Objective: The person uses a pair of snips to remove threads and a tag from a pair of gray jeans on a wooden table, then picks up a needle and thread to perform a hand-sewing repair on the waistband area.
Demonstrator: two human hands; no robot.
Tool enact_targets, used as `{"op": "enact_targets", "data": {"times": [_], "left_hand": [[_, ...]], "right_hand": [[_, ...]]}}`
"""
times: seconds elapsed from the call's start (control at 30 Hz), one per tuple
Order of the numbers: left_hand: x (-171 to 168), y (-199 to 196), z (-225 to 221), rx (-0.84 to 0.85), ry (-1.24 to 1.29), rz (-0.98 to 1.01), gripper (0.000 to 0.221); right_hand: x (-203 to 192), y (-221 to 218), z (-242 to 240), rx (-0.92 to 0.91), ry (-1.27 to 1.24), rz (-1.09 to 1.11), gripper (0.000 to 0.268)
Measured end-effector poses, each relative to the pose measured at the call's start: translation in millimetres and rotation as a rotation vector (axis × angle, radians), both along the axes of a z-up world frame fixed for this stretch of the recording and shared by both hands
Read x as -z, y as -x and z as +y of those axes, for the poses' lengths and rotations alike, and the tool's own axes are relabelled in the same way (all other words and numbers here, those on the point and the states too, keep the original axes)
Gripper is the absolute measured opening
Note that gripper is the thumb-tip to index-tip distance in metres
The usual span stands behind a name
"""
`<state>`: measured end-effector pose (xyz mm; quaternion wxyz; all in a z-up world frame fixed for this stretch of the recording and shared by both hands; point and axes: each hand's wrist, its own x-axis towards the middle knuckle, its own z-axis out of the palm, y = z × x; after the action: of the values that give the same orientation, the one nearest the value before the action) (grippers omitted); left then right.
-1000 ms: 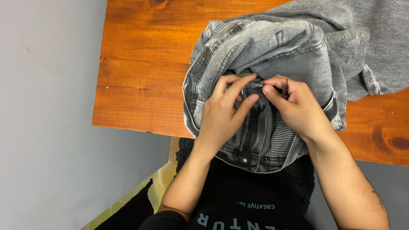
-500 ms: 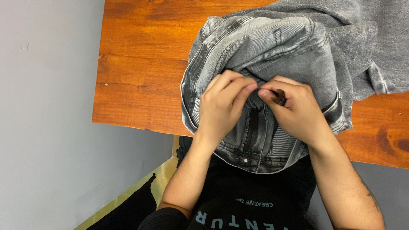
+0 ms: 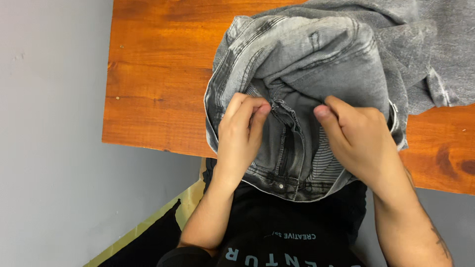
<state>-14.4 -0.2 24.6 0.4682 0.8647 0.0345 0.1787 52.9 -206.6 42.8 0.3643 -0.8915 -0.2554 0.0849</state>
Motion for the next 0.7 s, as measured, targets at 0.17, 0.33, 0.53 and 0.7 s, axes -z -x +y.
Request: {"op": "enact_targets", "data": {"times": [0.17, 0.33, 0.53, 0.7], "left_hand": [[5.2, 6.5, -1.0, 0.017, 0.119, 0.065, 0.014], [1.8, 10.2, 4.3, 0.054, 0.238, 0.148, 0.015], [4.7, 14.2, 2.7, 0.023, 0.350, 0.185, 0.013], [5.0, 14.8, 2.4, -0.011, 0.345, 0.152, 0.012]], "right_hand": [[-28.9, 20.8, 11.1, 0.073, 0.207, 0.323, 0.026], [-23.7, 49.5, 19.2, 0.116, 0.149, 0.423, 0.032], [-13.9, 54.3, 39.9, 0.116, 0.154, 0.447, 0.048], [-2.2, 52.6, 52.7, 0.168, 0.128, 0.288, 0.045]]}}
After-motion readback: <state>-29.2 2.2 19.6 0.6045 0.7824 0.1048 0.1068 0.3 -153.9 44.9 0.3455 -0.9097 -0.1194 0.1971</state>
